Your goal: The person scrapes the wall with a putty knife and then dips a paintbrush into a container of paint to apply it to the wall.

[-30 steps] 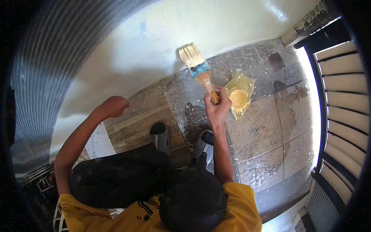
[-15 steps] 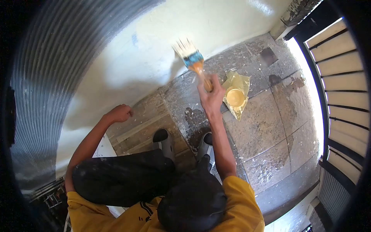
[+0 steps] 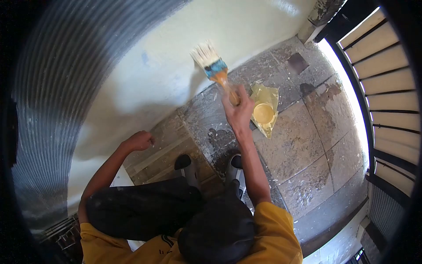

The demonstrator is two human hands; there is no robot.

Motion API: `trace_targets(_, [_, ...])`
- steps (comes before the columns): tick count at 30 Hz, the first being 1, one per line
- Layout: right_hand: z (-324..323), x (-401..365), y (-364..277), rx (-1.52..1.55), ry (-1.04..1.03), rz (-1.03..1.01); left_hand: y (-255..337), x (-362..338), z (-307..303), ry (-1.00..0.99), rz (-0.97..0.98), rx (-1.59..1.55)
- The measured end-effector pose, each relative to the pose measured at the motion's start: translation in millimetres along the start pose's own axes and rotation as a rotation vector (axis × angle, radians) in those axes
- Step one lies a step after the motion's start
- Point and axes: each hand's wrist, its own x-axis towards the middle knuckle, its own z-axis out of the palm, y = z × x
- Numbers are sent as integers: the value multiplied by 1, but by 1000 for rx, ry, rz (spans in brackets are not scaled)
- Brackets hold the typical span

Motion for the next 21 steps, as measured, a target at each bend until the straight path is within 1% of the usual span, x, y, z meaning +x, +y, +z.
trace_targets(1, [-4,-7,6,-46,-27,67,-2,0,4,2,1,2])
trace_targets(2, [-10,-10,2,-45,-24,67,-8,1,10,0,-10,5])
trace_targets(4, [-25,-9,-16,54,108,66,-16,2,16,-8,-23,7])
trace_targets(5, [-30,-3,-26,52,108,74,-18,0,19,-19,-19,11])
trace_targets(7, [-33,19,-46,123,225,-57,-17,-1,17,-33,-12,25])
trace_targets(8, [-29,32,-48,169,245,-67,-13,-2,15,-37,-32,30])
trace_targets(9, [-27,42,-43,169,250,-67,-9,-4,12,-39,-53,35])
trace_targets(11, [-22,53,-24,34,133,-62,2,-7,3,-41,-62,39])
trace_targets(12, [-21,48,4,-68,72,7,5,-7,-2,-43,-73,41])
trace_targets(14, [-29,31,23,-87,73,8,4,-4,-1,-14,-42,50])
trace_targets(15, [-34,22,19,-112,65,23,3,-2,1,0,-13,52])
trace_targets(16, [-39,16,16,-44,94,48,2,-1,3,1,-15,50])
trace_targets(17, [-41,19,8,-43,91,50,2,0,5,7,3,29])
trace_targets(19, [-47,19,-15,69,174,2,8,-3,11,-9,22,9])
trace_targets(20, [-47,28,-31,99,178,-6,14,-4,8,-18,27,24])
trace_targets(21, [-43,37,-27,97,184,0,17,-4,5,-23,32,40])
